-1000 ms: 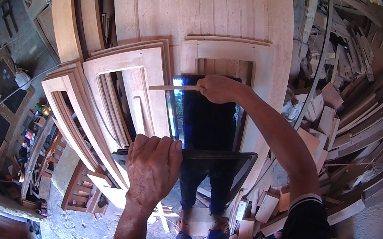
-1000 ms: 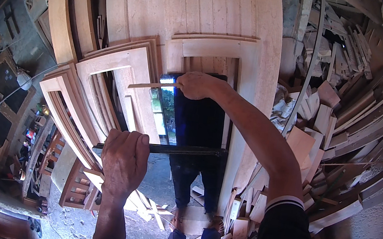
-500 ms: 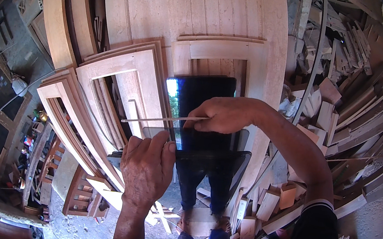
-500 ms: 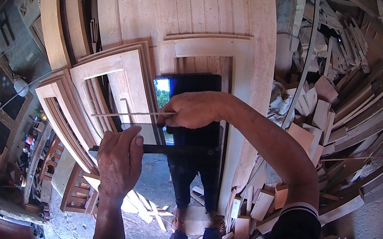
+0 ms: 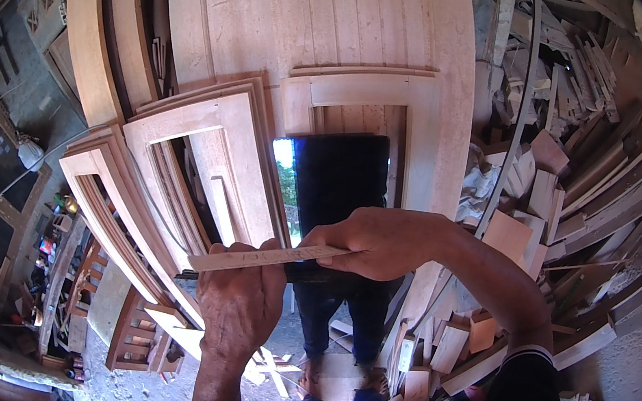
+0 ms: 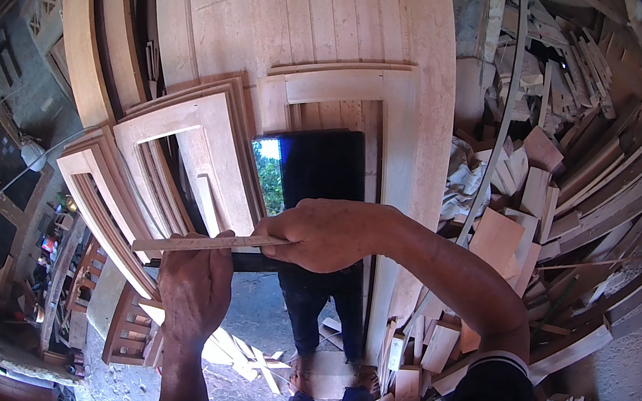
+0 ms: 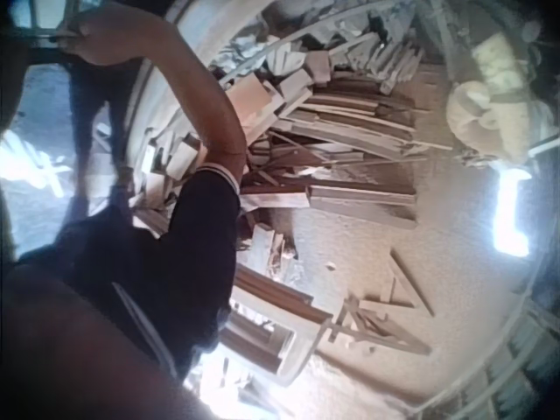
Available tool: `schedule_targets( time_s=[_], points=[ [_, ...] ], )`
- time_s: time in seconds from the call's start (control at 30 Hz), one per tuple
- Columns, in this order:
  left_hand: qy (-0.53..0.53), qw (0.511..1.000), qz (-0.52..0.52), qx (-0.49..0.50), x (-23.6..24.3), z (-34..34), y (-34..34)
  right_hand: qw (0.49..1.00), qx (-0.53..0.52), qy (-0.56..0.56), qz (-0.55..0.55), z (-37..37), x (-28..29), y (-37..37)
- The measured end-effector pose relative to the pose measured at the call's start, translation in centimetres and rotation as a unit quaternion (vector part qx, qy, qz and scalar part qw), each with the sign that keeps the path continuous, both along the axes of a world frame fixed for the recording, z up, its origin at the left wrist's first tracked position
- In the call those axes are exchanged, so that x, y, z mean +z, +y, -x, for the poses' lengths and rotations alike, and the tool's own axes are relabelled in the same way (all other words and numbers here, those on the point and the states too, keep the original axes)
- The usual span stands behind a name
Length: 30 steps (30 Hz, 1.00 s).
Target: The person picks up a rectangular glass pane and repeatedly tests its fit into a recessed opening in a wooden door frame. They lift, align, and place the glass into the frame multiple times, adjusting its position to check alignment.
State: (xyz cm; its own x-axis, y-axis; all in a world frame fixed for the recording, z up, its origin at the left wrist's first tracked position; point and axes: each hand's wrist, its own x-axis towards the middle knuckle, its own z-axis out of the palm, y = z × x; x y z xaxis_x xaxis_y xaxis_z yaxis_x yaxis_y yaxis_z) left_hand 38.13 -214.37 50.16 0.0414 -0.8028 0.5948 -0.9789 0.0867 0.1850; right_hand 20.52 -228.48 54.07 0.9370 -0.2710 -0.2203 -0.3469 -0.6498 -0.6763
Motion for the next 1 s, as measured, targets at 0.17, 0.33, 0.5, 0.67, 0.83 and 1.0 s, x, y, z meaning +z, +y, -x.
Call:
schedule_targets(
  time_s=[0.17,0.33,0.5,0.67,0.83,1.0],
  points=[
    [0.015,1.0,0.012,-0.003,0.6,0.4,0.3,1.0,0.012,-0.026,0.012,0.3,-0.1,0.2],
    [-0.005,1.0,0.015,0.009,0.2,0.4,0.5,0.995,0.022,-0.091,0.031,0.5,-1.7,0.1],
    [-0.01,0.999,-0.03,0.038,1.2,0.9,0.9,0.995,0.005,-0.103,0.002,0.6,-1.2,0.3],
    [-0.04,0.999,0.023,0.011,0.6,0.2,0.5,0.994,0.017,-0.105,-0.006,0.5,-1.2,0.2],
    [-0.092,0.995,0.023,0.016,0.8,0.2,0.0,0.997,0.013,-0.078,-0.004,0.2,-1.3,-0.1],
    [-0.026,0.998,-0.056,0.002,0.8,-0.1,-0.5,0.995,0.021,-0.095,-0.017,0.3,-1.4,-0.4]
  ],
)
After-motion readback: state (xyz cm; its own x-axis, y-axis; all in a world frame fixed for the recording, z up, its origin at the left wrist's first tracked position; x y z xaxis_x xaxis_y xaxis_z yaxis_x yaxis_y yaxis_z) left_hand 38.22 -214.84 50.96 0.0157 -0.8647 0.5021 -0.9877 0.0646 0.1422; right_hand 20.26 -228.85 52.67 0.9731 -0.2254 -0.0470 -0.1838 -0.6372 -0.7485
